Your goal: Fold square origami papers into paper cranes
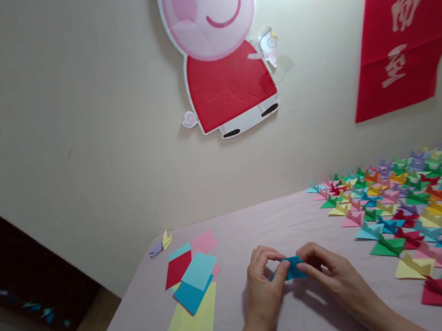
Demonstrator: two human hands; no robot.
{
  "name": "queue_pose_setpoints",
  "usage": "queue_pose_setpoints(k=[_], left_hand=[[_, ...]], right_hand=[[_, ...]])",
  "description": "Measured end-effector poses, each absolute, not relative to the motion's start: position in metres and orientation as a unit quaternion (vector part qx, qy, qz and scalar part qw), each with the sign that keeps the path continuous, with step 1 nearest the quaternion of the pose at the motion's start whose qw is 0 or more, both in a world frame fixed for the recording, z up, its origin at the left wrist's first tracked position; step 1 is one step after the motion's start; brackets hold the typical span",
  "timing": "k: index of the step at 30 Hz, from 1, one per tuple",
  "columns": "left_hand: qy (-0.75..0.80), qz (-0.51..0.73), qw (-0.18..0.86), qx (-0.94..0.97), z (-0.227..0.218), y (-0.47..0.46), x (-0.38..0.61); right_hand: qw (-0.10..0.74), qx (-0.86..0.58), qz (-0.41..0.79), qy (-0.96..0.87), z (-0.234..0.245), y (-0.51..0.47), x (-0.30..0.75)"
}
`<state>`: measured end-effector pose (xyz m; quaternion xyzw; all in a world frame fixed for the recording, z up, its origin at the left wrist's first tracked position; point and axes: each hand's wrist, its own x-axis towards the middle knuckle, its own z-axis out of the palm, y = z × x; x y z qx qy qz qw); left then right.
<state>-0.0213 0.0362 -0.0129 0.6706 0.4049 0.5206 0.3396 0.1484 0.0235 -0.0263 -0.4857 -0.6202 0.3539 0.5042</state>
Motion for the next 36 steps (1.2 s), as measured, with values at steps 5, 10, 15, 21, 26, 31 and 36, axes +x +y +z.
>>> queue_pose_setpoints(k=[5, 10, 15, 21, 26, 31, 36], left_hand=[[0.408, 0.512, 0.351, 0.67, -0.012, 0.035, -0.022], [0.402, 0.509, 0.349, 0.677, -0.012, 0.035, -0.021], [0.397, 0.512, 0.351, 0.675, -0.011, 0.036, -0.021], [0.395, 0.514, 0.351, 0.676, -0.013, 0.037, -0.02], [0.394, 0.512, 0.355, 0.676, -0.013, 0.037, -0.022], [0.446, 0.556, 0.304, 0.632, -0.015, 0.033, -0.018], [0.447, 0.494, 0.455, 0.59, -0.018, 0.02, -0.001]], right_hand=[[0.516, -0.488, 0.371, -0.599, -0.027, 0.025, 0.148], [0.514, -0.485, 0.358, -0.61, -0.026, 0.025, 0.148], [0.514, -0.482, 0.362, -0.61, -0.025, 0.026, 0.149], [0.512, -0.48, 0.374, -0.606, -0.024, 0.026, 0.149], [0.508, -0.478, 0.376, -0.61, -0.025, 0.026, 0.148], [0.55, -0.466, 0.295, -0.627, -0.023, 0.027, 0.152], [0.565, -0.445, 0.134, -0.682, -0.023, 0.024, 0.154]])
